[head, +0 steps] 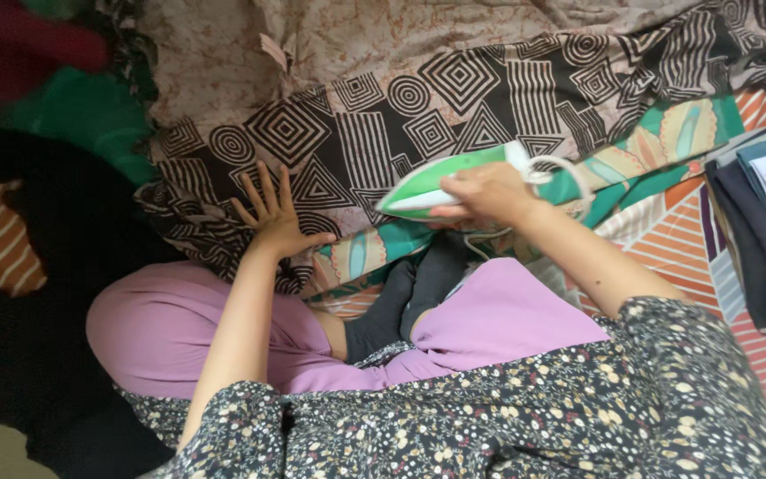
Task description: The person irons a patterned cloth on a bed using a green and white iron. They repeatedly smooth and reposition the fabric, ironing different sections and flipping it over to treat both sides.
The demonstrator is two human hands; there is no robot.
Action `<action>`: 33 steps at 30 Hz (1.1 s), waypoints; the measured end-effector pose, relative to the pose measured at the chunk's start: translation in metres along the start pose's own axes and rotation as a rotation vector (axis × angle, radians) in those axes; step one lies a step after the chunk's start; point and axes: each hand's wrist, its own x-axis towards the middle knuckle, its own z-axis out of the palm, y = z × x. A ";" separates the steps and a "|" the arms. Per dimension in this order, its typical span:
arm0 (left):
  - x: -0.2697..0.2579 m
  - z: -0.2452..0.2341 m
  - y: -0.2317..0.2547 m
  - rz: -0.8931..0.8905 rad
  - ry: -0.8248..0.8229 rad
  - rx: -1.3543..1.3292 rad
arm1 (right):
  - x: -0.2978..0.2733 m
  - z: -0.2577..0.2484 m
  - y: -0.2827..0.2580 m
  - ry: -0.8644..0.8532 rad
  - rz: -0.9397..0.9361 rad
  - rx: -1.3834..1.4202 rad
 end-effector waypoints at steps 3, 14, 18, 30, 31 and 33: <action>0.000 0.002 0.001 0.001 0.019 0.005 | -0.035 0.001 0.048 -0.001 0.060 0.044; 0.012 0.009 -0.003 0.002 -0.006 -0.031 | -0.136 -0.020 0.175 -0.096 0.755 -0.313; 0.010 0.008 -0.003 0.019 0.024 -0.059 | -0.079 -0.010 0.119 -0.039 0.510 -0.085; 0.007 0.005 0.000 0.016 0.020 -0.030 | 0.018 0.013 -0.006 0.083 0.001 -0.035; 0.007 0.006 0.000 0.018 0.019 -0.022 | 0.013 0.015 0.017 0.120 -0.004 -0.037; 0.008 0.006 -0.002 0.010 0.001 -0.029 | 0.006 0.016 0.073 0.134 0.108 -0.103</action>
